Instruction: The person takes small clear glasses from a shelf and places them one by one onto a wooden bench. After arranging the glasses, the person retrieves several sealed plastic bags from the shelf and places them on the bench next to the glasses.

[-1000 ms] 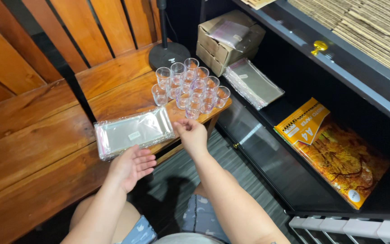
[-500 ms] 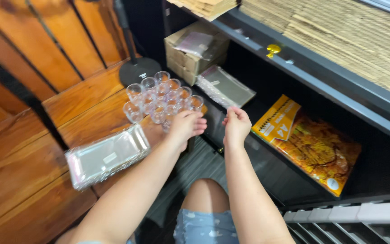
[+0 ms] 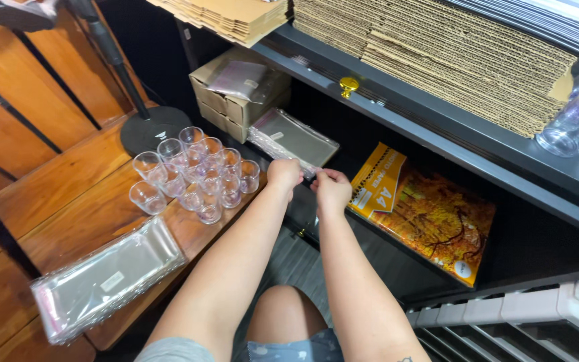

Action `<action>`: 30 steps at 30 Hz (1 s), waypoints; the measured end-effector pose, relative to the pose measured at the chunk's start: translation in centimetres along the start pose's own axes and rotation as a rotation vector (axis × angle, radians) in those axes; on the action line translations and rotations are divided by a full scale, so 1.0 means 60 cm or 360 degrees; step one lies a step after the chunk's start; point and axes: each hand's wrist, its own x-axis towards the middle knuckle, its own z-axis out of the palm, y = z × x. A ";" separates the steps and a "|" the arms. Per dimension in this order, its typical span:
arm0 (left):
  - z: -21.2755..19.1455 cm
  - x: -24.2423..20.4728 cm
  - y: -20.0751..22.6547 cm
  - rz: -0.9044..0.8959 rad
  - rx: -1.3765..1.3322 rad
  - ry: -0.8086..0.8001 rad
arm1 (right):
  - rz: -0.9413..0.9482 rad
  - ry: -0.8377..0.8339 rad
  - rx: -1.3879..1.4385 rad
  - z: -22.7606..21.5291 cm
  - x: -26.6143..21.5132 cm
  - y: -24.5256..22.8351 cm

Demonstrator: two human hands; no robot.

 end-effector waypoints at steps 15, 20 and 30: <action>0.024 0.028 -0.025 0.0076 0.0074 0.0161 | 0.0077 -0.0071 0.0021 0.006 -0.007 0.001; 0.023 0.031 -0.030 0.0080 -0.0062 0.0116 | 0.0098 -0.0052 0.0041 0.004 -0.021 -0.016; 0.015 0.040 -0.035 0.0040 -0.0242 0.0008 | 0.0262 -0.0018 0.0191 0.008 -0.032 -0.022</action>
